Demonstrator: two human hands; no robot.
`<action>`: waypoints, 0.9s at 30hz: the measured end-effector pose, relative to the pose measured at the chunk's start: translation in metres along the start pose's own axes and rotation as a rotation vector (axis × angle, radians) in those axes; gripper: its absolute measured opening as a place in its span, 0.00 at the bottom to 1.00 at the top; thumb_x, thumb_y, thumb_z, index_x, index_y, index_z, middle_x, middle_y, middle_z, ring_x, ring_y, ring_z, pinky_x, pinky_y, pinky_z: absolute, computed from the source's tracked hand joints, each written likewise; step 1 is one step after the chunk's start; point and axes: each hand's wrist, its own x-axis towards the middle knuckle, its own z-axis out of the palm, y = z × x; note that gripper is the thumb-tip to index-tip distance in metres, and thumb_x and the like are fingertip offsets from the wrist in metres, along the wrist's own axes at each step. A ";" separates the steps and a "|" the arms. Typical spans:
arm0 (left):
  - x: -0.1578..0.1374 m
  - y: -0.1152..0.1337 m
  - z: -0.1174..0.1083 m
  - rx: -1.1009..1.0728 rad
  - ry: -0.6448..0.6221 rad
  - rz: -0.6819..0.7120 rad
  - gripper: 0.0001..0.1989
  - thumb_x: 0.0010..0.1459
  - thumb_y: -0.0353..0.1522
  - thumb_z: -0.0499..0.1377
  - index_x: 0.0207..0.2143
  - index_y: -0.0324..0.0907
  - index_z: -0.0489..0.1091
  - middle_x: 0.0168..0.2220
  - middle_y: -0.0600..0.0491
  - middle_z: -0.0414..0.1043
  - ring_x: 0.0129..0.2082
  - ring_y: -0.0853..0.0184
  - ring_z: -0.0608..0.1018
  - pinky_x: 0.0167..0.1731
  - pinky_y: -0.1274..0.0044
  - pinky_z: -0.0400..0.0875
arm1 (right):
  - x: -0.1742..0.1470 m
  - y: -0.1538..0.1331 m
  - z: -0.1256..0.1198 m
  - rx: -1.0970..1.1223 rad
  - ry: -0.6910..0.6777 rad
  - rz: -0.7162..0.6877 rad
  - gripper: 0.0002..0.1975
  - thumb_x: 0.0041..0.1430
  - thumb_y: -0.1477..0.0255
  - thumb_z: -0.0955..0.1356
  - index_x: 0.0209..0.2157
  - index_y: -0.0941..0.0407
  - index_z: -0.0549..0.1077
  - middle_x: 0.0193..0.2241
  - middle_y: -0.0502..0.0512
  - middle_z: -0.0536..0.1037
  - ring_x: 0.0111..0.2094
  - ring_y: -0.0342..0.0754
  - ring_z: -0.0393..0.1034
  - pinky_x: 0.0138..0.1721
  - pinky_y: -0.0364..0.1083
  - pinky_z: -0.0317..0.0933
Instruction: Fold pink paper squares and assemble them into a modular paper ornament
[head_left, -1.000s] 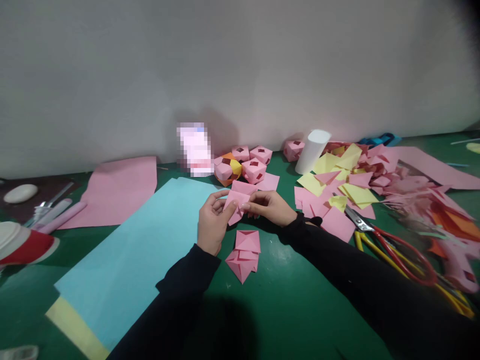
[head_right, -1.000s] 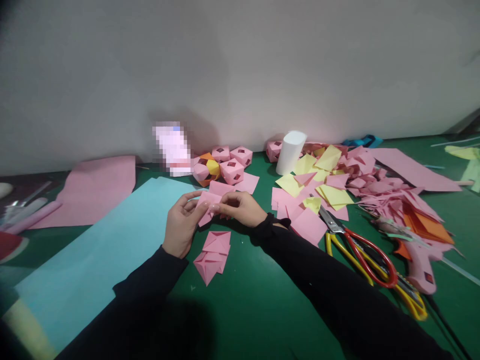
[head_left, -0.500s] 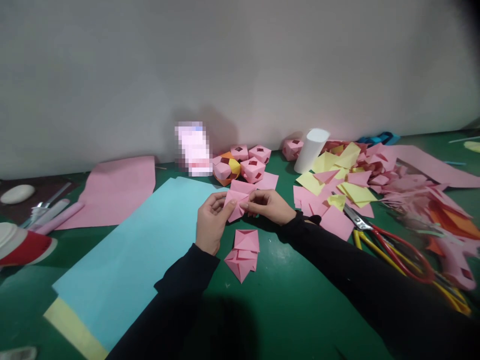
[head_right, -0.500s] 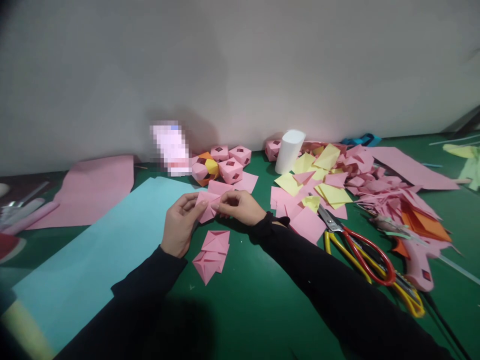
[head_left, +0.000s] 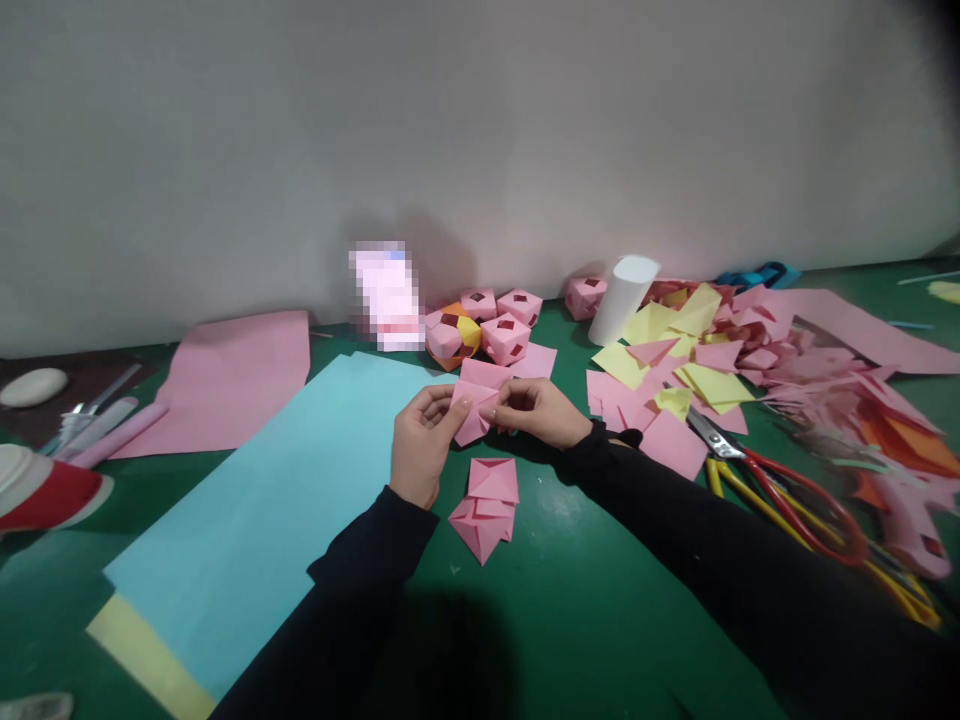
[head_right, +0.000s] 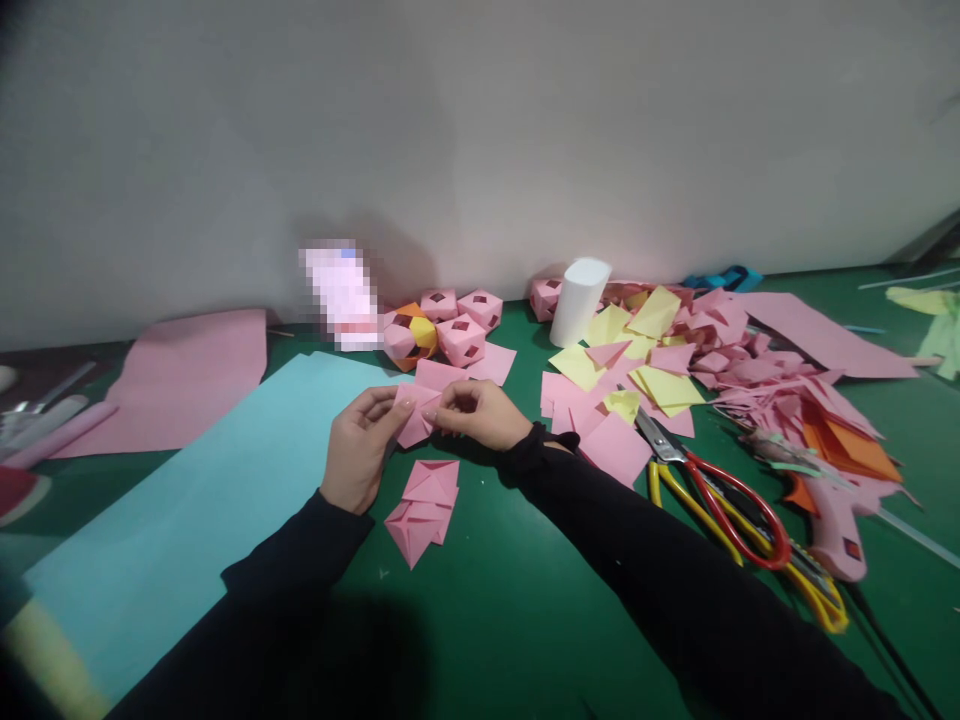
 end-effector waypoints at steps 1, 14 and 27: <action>0.000 0.000 0.000 0.003 0.001 0.002 0.16 0.45 0.37 0.70 0.35 0.38 0.74 0.33 0.50 0.78 0.32 0.67 0.77 0.34 0.77 0.70 | 0.000 0.001 0.000 -0.002 -0.002 0.001 0.20 0.43 0.56 0.76 0.21 0.57 0.70 0.18 0.49 0.75 0.20 0.40 0.66 0.23 0.41 0.60; -0.002 0.002 0.001 0.056 -0.027 0.031 0.14 0.47 0.37 0.70 0.34 0.38 0.74 0.33 0.50 0.78 0.34 0.66 0.78 0.35 0.77 0.71 | 0.000 0.002 -0.001 0.006 -0.014 0.002 0.19 0.43 0.59 0.77 0.21 0.58 0.70 0.18 0.48 0.74 0.20 0.39 0.65 0.23 0.40 0.58; -0.003 0.003 0.001 0.060 -0.015 -0.033 0.20 0.44 0.37 0.71 0.38 0.37 0.73 0.32 0.50 0.78 0.31 0.67 0.78 0.33 0.77 0.73 | -0.001 0.000 0.001 -0.013 0.003 -0.079 0.22 0.55 0.51 0.68 0.25 0.57 0.68 0.19 0.48 0.72 0.20 0.40 0.66 0.23 0.41 0.62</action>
